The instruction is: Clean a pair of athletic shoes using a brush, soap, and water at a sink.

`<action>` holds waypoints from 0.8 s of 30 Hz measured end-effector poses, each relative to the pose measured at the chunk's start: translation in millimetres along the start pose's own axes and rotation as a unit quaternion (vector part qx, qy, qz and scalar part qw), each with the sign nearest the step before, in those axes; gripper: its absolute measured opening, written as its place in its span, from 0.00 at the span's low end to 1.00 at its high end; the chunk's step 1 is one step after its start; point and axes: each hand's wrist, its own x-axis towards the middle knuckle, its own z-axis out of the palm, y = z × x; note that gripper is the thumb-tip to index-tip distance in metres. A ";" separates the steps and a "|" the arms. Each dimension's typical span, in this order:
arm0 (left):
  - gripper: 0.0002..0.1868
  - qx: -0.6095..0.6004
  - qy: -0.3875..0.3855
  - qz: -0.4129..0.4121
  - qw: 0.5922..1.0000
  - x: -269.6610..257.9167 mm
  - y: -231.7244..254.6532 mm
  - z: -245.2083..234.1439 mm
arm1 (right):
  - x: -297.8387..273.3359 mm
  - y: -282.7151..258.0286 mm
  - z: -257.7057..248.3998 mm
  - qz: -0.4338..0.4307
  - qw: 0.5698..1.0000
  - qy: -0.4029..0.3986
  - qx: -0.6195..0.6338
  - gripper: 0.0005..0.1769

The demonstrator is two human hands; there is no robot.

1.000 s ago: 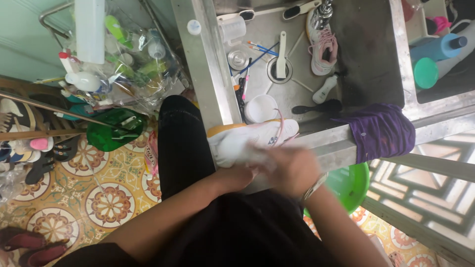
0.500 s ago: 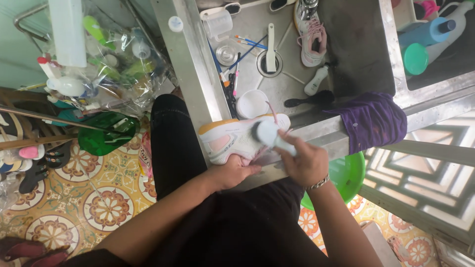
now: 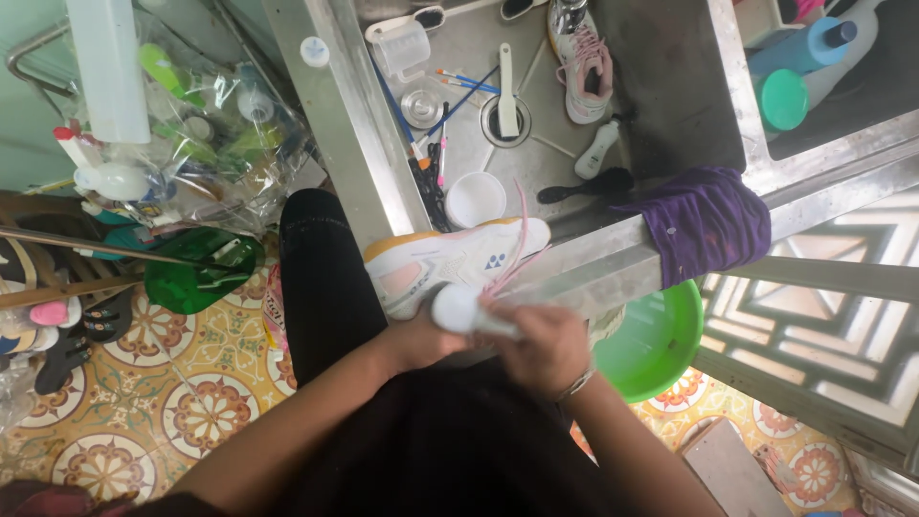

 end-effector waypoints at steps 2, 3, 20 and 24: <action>0.30 -0.003 0.057 -0.056 0.997 -7.5 27.8 -7.4 | -2.6 41.7 -8.9 0.078 0.994 0.008 -0.071 0.24; 0.31 -0.008 0.115 -0.113 0.987 -11.1 41.6 -11.1 | -3.5 62.6 -13.7 0.156 0.978 0.014 -0.138 0.23; 0.20 0.333 0.280 -0.170 0.884 -52.8 206.3 -52.0 | 133.2 173.2 142.7 0.199 0.875 -0.368 -0.244 0.15; 0.13 0.486 0.236 0.037 0.841 -50.6 199.1 -46.7 | 132.4 173.2 134.6 0.243 0.862 -0.385 -0.223 0.16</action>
